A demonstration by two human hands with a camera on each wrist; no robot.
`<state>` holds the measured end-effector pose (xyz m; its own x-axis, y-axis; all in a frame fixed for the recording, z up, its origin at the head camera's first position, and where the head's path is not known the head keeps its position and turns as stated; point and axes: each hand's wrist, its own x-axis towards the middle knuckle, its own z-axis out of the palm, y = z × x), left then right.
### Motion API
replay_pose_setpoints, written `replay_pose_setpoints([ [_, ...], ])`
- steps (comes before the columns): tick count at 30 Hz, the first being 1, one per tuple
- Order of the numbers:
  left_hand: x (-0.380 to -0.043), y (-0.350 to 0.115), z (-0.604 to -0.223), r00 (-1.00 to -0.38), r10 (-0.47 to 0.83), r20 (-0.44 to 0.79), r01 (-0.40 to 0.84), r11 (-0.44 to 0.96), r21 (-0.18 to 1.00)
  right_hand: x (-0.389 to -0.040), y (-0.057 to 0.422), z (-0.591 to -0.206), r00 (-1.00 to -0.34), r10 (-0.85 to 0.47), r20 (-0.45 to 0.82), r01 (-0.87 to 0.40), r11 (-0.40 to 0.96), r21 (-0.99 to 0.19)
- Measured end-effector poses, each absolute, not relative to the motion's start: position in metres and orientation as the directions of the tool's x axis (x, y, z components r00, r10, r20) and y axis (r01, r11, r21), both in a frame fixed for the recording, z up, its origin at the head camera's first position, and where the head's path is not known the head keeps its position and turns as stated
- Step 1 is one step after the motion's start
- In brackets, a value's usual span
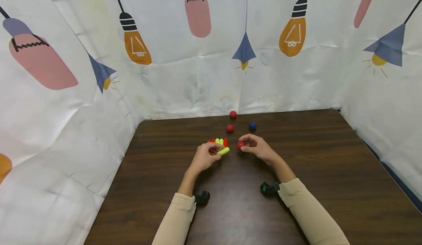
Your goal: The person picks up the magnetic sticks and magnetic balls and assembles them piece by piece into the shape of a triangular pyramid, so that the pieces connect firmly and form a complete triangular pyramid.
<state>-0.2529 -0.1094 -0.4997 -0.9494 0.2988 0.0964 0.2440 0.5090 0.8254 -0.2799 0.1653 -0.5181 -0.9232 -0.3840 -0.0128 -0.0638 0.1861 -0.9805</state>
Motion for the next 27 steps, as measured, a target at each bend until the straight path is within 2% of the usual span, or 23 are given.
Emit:
replay_pose_setpoints([
  [15,-0.250,-0.107,-0.500,-0.930,0.355,0.094,0.276,0.507,0.817,-0.273,0.149,-0.520,-0.885,-0.465,-0.011,-0.079,0.173,-0.982],
  [27,-0.251,-0.111,-0.498,-0.929,0.359,0.088,0.270,0.496,0.825,-0.273,0.146,-0.521,-0.878,-0.478,-0.018,-0.064,0.155,-0.986],
])
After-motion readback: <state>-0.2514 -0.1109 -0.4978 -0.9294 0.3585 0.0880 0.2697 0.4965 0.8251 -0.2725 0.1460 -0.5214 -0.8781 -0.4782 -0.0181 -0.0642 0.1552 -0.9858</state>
